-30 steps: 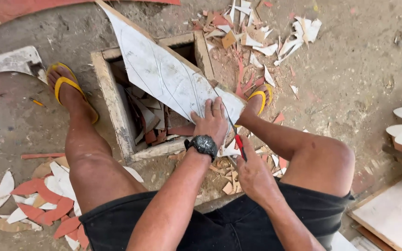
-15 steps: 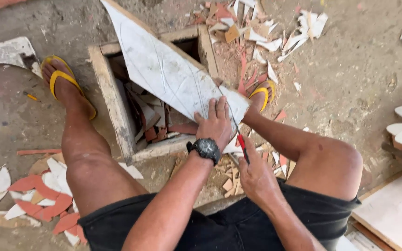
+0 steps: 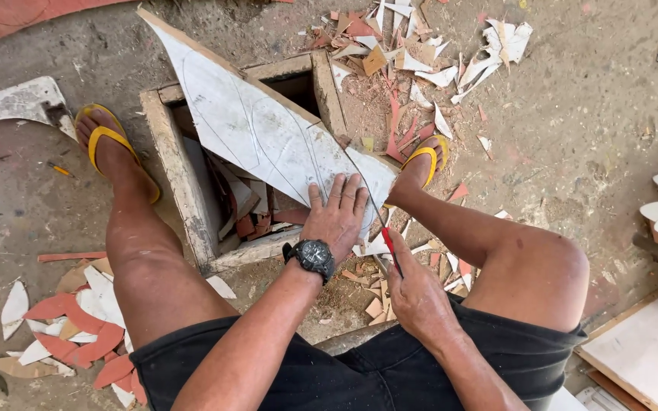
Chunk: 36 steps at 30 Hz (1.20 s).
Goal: The person is using a utility knife to cut out a specific shape from a white sheet of material, following a pre-drawn outline.
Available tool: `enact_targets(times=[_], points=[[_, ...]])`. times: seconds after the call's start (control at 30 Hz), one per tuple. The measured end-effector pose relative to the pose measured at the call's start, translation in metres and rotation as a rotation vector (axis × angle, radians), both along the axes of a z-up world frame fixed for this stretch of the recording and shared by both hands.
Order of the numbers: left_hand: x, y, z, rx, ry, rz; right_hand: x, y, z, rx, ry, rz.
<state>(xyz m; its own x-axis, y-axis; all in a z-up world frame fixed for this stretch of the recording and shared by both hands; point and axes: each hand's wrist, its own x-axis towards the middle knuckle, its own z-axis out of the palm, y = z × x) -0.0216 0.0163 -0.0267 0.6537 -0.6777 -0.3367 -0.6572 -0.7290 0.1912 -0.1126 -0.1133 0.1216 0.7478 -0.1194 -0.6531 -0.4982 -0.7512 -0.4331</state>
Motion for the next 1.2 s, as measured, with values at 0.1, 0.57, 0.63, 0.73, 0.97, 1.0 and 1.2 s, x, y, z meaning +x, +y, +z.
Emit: enact_targets(times=[0.1, 0.57, 0.63, 0.73, 0.97, 1.0, 1.2], points=[[-0.006, 0.004, 0.003, 0.035, -0.009, -0.024, -0.004, -0.001, -0.003, -0.021, 0.026, 0.026], [-0.007, -0.007, -0.017, -0.040, -0.078, 0.017, 0.038, 0.028, 0.064, 0.019, 0.188, -0.083], [0.000, -0.011, -0.009, 0.041, -0.037, 0.016, 0.030, 0.029, 0.078, -0.006, 0.202, -0.051], [0.002, -0.011, 0.012, 0.025, 0.049, 0.059, -0.003, 0.028, 0.096, -0.066, 0.285, -0.158], [0.008, -0.009, 0.027, 0.085, 0.139, 0.031, -0.004, 0.025, 0.073, -0.051, 0.269, -0.245], [0.008, -0.009, 0.030, 0.090, 0.145, 0.031, 0.010, 0.027, 0.065, -0.045, 0.291, -0.196], [0.008, -0.011, 0.026, 0.058, 0.187, 0.065, 0.024, 0.033, 0.059, -0.010, 0.260, -0.183]])
